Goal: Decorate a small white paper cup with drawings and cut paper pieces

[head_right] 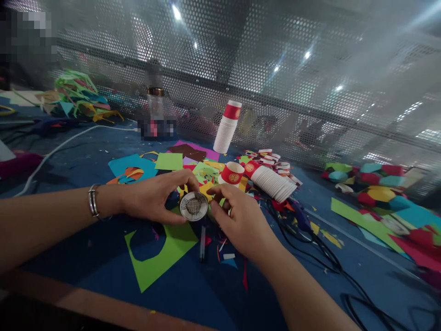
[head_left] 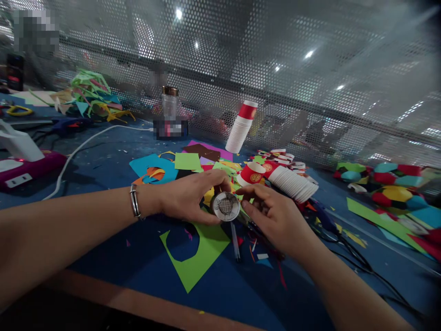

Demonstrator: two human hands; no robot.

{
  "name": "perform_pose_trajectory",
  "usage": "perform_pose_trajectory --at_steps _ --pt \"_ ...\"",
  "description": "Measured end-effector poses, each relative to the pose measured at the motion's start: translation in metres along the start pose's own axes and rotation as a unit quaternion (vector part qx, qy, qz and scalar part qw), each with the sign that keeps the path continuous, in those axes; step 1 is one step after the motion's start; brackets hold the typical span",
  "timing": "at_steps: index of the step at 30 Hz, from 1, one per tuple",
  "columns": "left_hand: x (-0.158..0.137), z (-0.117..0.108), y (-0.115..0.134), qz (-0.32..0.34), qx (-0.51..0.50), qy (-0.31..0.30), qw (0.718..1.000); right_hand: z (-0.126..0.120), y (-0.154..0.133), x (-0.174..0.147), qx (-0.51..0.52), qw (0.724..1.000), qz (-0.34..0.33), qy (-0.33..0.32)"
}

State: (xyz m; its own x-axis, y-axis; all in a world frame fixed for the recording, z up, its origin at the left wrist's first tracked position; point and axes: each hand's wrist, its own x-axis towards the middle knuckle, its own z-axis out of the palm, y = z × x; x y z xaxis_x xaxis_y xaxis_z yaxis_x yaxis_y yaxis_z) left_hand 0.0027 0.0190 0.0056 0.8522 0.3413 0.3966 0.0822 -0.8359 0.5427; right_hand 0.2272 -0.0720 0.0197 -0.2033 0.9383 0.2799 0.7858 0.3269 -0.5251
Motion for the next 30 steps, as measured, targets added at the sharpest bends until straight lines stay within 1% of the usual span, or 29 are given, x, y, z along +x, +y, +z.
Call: perform_pose_trajectory --at_steps 3,6,9,14,18,23,30 --pt "0.000 0.003 -0.004 0.012 0.003 0.038 0.999 -0.001 0.003 0.000 0.053 0.998 0.042 0.016" --pt "0.000 0.004 -0.006 0.013 0.012 0.061 0.998 -0.001 0.005 0.001 0.095 0.994 0.062 0.001" --pt "-0.001 0.003 -0.006 -0.001 0.009 0.069 0.998 0.001 0.005 0.003 0.137 0.987 0.084 -0.019" --pt "-0.001 0.005 -0.010 -0.021 -0.007 0.070 0.997 0.005 0.004 0.005 0.185 0.976 0.108 -0.041" --pt "-0.001 0.008 -0.014 -0.033 -0.040 0.065 0.997 0.007 0.005 0.006 0.211 0.969 0.119 -0.052" --pt "-0.001 0.010 -0.016 -0.059 -0.098 0.052 0.992 0.010 0.005 0.006 0.218 0.966 0.130 -0.042" --pt "-0.002 0.015 -0.017 -0.089 -0.184 0.045 0.978 0.011 0.004 0.006 0.207 0.969 0.136 -0.023"
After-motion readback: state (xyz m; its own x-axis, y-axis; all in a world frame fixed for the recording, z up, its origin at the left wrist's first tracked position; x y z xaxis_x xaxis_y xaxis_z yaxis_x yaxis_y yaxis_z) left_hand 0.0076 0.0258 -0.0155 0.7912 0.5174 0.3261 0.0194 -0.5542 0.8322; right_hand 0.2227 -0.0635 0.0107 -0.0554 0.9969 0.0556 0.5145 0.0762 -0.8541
